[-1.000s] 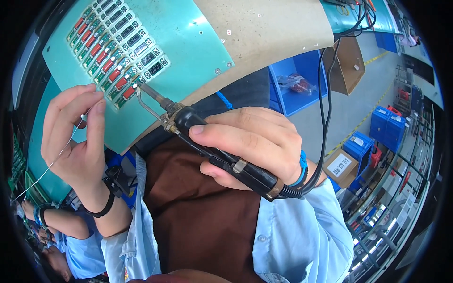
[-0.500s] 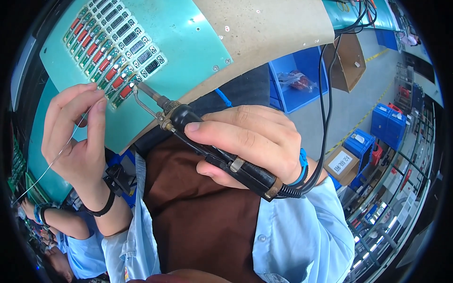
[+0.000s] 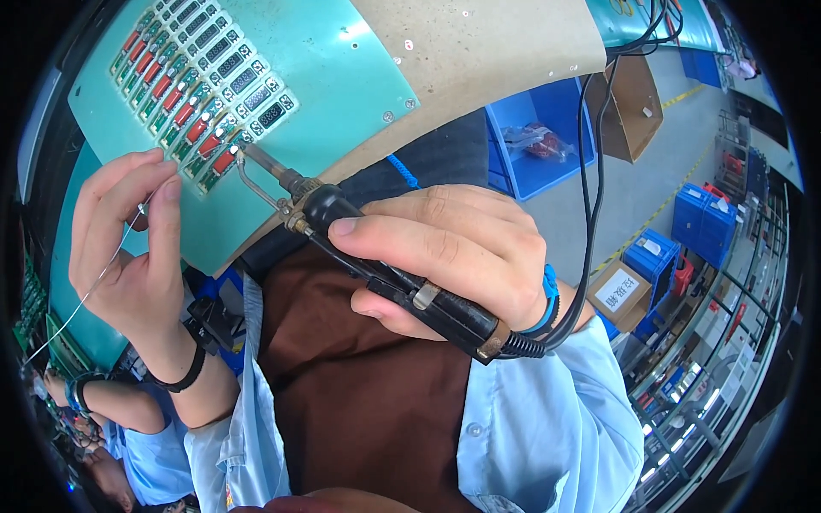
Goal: Soldering components onto multiple printed circuit boards at an assembly line.
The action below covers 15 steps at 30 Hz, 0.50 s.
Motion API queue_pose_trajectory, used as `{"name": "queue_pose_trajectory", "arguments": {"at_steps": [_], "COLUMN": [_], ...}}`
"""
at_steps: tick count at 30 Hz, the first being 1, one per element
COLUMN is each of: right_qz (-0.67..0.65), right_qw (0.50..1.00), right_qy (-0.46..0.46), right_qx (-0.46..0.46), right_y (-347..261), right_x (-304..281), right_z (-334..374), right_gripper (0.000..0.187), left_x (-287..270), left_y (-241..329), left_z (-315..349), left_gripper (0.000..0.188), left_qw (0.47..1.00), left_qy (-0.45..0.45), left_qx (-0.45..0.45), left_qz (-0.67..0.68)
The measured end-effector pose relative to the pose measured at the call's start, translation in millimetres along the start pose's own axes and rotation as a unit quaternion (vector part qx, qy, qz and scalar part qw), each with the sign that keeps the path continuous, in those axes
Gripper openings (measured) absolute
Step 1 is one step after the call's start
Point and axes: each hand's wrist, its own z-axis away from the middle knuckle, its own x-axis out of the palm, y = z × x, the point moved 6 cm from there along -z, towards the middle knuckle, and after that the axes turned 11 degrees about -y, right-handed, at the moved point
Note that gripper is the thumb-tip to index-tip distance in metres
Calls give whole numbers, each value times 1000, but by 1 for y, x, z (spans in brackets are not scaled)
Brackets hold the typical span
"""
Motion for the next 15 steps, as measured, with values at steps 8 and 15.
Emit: {"name": "queue_pose_trajectory", "arguments": {"at_steps": [8, 15], "right_qz": [-46, -27], "right_qw": [997, 997], "right_qy": [40, 52], "right_qx": [36, 40], "right_y": [1, -2], "right_x": [-12, -21], "right_z": [2, 2], "right_gripper": [41, 40], "left_x": [-3, -8], "left_y": [-1, -2], "left_z": [-3, -4], "left_gripper": [14, 14], "left_qw": [1000, 1000], "left_qy": [2, 27], "left_qx": [5, -10], "left_qz": [-10, 7]}}
